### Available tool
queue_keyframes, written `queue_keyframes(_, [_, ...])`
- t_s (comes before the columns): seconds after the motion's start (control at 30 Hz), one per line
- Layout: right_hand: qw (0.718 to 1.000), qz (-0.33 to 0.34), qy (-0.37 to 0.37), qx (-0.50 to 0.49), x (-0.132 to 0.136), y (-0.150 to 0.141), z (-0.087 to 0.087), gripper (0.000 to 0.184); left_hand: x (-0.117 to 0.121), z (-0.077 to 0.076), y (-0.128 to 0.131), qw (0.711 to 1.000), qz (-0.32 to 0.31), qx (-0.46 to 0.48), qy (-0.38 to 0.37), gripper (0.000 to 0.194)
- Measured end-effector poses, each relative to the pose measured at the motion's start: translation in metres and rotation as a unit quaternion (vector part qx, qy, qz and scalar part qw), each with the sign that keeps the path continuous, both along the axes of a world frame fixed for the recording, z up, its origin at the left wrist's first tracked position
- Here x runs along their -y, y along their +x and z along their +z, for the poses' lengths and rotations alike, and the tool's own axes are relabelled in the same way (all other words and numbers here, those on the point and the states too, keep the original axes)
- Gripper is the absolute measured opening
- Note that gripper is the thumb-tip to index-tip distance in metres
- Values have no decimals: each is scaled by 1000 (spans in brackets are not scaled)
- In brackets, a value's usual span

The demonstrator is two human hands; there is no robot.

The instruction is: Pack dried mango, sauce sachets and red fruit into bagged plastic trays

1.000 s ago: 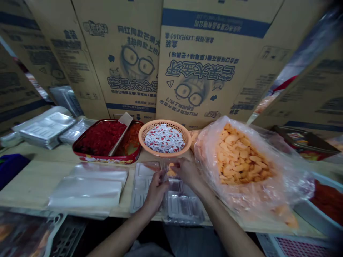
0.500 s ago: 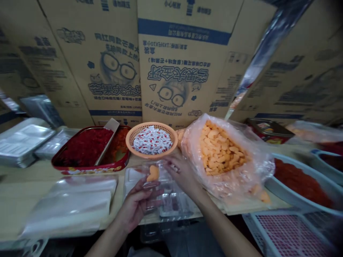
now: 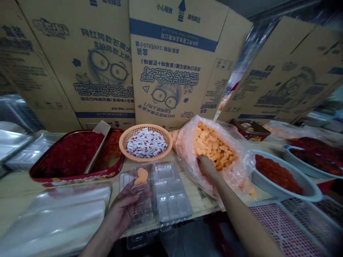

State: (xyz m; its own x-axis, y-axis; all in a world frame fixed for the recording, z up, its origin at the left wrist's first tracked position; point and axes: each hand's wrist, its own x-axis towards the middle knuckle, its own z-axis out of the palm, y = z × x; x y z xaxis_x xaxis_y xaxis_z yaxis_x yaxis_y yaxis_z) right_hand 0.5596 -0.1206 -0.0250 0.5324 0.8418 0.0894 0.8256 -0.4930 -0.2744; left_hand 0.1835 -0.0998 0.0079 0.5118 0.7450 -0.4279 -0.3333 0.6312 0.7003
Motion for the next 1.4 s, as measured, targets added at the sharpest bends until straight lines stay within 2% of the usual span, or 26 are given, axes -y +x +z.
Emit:
queue_keyframes(0.1, [997, -42, 57, 4, 4, 5, 7, 21, -2, 1, -3, 1000, -2, 6, 0, 57])
queue_keyframes(0.2, [989, -87, 122, 14, 12, 8, 28, 26, -6, 2, -3, 1000, 6, 0, 0, 58])
queue_keyframes(0.27, [975, -95, 200, -36, 17, 2, 45, 27, -7, 2, -2, 1000, 10, -9, -1, 58])
queue_keyframes(0.3, [959, -89, 254, -84, 19, -4, 53, 28, -8, 1, -2, 1000, 10, -9, 0, 58])
queue_keyframes(0.37, [910, -62, 359, -196, 18, -23, 69, 29, -8, 1, -1, 1000, 4, 0, 3, 57])
queue_keyframes(0.43, [872, -9, 401, -282, 14, -49, 82, 30, -7, 2, -1, 1000, -2, 15, 6, 56])
queue_keyframes(0.53, [856, 102, 348, -368, 5, -90, 95, 28, -7, 4, -6, 999, -1, 38, 8, 57])
queue_keyframes(0.67, [847, 278, 167, -421, -16, -136, 112, 24, -10, 9, -21, 998, 8, 61, 14, 58])
queue_keyframes(0.77, [849, 419, 33, -321, -40, -166, 126, 19, -12, 11, -33, 998, 10, 61, 26, 59])
queue_keyframes(0.87, [836, 517, -30, -183, -67, -196, 131, 17, -12, 10, -42, 997, 12, 63, 34, 61])
queue_keyframes(0.93, [835, 538, -68, -98, -84, -215, 125, 17, -11, 7, -47, 997, 11, 68, 35, 61])
queue_keyframes(1.03, [845, 526, -97, -22, -99, -236, 109, 19, -13, 4, -54, 996, 20, 75, 35, 55])
queue_keyframes(1.17, [853, 517, -37, -57, -104, -253, 98, 22, -19, 0, -67, 995, 40, 87, 34, 47])
queue_keyframes(1.3, [823, 562, -27, -79, -108, -269, 93, 17, -23, -5, -82, 993, 65, 95, 19, 47])
queue_keyframes(1.4, [794, 604, -22, -65, -114, -284, 82, 8, -23, -10, -95, 992, 96, 88, 2, 50])
